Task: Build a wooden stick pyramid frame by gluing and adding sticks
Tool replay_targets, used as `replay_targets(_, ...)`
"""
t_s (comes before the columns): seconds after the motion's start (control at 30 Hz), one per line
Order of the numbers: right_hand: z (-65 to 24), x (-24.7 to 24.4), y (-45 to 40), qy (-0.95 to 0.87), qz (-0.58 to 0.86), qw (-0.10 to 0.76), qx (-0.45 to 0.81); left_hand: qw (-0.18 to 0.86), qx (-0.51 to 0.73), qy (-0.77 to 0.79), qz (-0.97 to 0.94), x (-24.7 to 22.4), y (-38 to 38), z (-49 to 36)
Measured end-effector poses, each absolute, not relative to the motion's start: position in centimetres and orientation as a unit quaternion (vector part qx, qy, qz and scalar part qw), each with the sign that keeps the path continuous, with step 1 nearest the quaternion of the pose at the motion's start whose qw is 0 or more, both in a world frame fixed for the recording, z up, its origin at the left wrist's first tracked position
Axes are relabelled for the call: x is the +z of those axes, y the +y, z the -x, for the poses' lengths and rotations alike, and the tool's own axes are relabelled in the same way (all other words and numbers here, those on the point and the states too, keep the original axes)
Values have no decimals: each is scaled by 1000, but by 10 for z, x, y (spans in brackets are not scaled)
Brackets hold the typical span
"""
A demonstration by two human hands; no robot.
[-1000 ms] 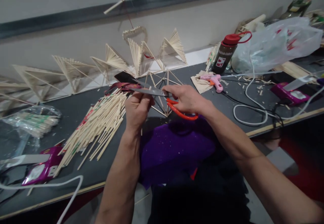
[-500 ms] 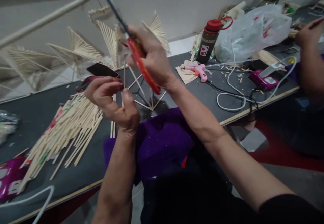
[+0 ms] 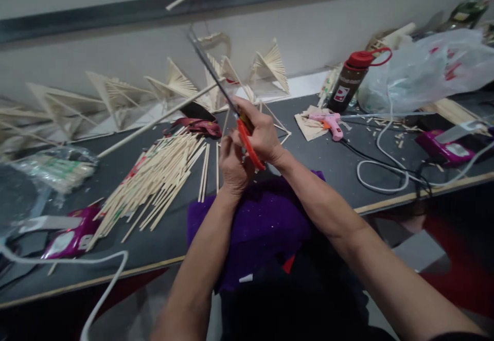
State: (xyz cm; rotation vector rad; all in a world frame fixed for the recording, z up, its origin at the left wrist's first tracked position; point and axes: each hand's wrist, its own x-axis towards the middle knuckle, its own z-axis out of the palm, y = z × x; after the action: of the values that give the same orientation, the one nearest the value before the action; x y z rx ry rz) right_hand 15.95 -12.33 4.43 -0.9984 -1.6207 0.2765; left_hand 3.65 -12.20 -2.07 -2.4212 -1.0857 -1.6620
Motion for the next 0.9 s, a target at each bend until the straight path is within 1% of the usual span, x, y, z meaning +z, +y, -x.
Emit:
replay_targets(0.07, -158, 38, -123, -686, 408, 592, 110, 58, -542, -326, 772, -20, -122, -38)
replay_targets(0.13, -158, 32, -122, -685, 390, 608, 93, 66, -538, -322, 777, -20, -123, -39)
replay_targets(0.2, -159, 27, -123, -690, 384, 608, 79, 41, -527, -326, 784, -22, -125, -41)
replay_targets(0.37, -165, 24, -126, -678, 416, 601, 80, -63, -436, -386, 811, -27, -136, -47)
replay_targets(0.73, -165, 26, -127, -676, 418, 602, 81, -115, -269, -445, 846, -12, -145, -58)
replay_targets(0.9, -169, 26, -126, -672, 447, 588, 59, -127, -257, -442, 850, -10, -144, -63)
